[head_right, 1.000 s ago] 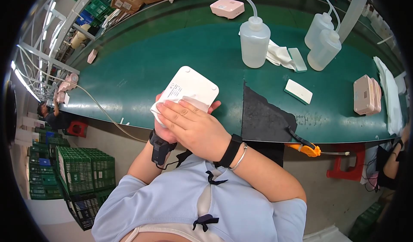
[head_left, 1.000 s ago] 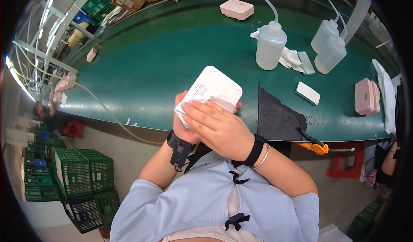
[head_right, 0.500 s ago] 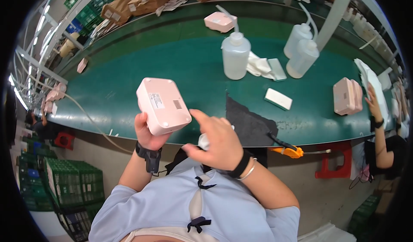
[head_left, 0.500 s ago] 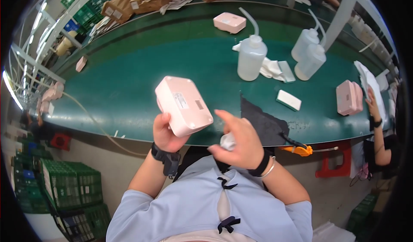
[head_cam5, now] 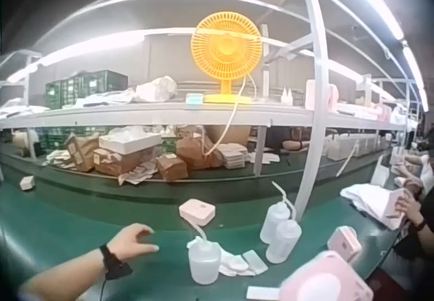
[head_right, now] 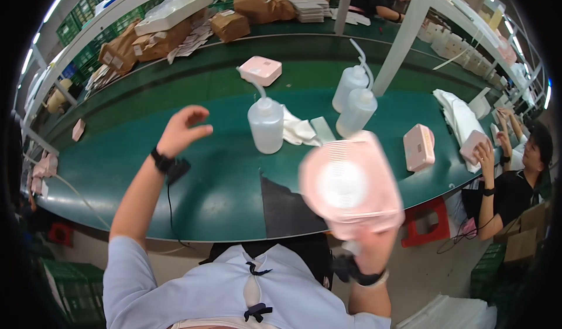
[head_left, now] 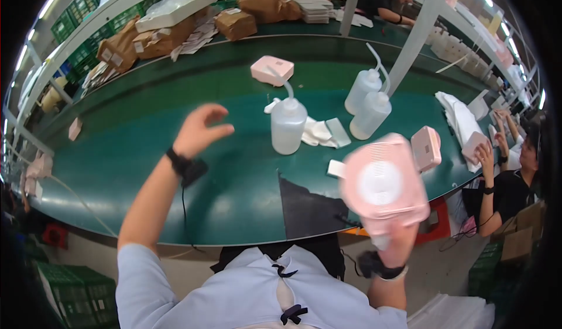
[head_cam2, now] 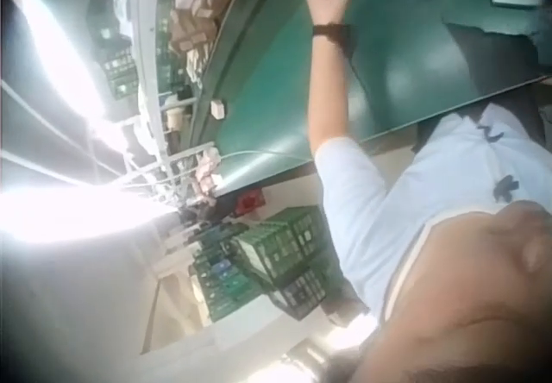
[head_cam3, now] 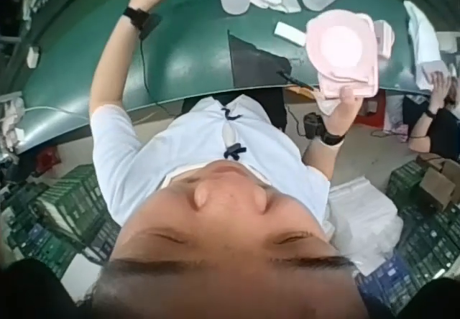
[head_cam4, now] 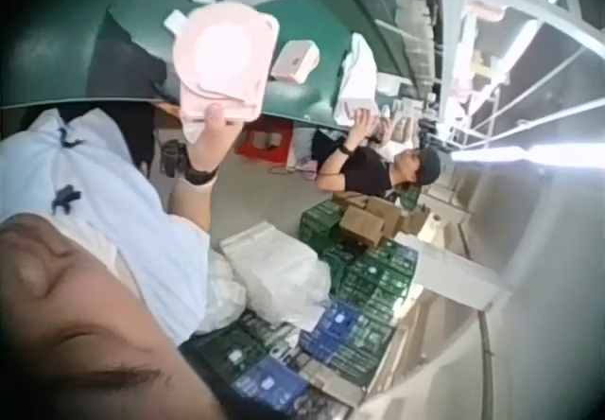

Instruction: The person cleans several pink electronic devices by wiping their front, back, and sides with a cloth, occasionally using an air duster. They handle the devices one at a time, turning them over to reach different surfaces before placing them back on the table.

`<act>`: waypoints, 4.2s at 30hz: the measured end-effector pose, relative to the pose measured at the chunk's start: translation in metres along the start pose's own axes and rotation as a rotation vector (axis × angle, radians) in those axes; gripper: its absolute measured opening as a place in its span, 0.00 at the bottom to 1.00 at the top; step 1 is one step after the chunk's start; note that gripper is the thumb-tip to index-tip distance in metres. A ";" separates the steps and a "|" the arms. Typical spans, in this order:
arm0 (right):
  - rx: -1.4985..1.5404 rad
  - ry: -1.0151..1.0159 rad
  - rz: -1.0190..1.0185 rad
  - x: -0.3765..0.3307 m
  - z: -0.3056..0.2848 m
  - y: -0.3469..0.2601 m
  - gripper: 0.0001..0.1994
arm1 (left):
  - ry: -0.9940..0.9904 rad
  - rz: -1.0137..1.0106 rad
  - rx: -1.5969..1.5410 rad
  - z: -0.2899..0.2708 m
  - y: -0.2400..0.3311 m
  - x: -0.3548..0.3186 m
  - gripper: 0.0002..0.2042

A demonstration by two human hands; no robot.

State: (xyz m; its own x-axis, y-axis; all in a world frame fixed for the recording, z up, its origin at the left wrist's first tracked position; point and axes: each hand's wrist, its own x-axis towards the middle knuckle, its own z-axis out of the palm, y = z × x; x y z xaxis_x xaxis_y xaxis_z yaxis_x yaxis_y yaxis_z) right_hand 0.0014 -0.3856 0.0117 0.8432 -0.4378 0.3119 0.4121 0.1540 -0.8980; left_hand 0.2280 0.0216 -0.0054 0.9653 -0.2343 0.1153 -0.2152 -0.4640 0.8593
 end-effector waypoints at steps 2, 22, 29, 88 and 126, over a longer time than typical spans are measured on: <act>0.177 0.191 0.019 0.009 -0.047 -0.023 0.41 | 0.048 0.016 0.350 0.000 -0.006 0.069 0.35; 0.756 0.160 1.038 0.093 -0.203 0.038 0.36 | -0.383 0.434 0.858 0.135 0.023 0.305 0.58; 1.213 0.132 0.978 0.141 -0.176 0.100 0.34 | 0.104 0.433 0.561 0.092 0.013 0.264 0.54; 0.720 -0.651 0.901 -0.046 0.090 0.081 0.28 | -0.038 0.224 -1.319 0.141 0.055 -0.153 0.60; -1.166 -0.509 -0.165 0.119 -0.118 -0.053 0.25 | -0.197 -0.173 -1.686 0.106 0.043 -0.170 0.51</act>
State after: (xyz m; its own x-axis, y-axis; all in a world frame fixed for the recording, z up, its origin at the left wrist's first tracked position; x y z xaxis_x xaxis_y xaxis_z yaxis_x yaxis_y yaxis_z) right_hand 0.0391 -0.5508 0.0599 0.9539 0.0490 0.2960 0.1974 -0.8454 -0.4963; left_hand 0.0389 -0.0489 -0.0410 0.8996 -0.4362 0.0233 0.3904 0.8268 0.4050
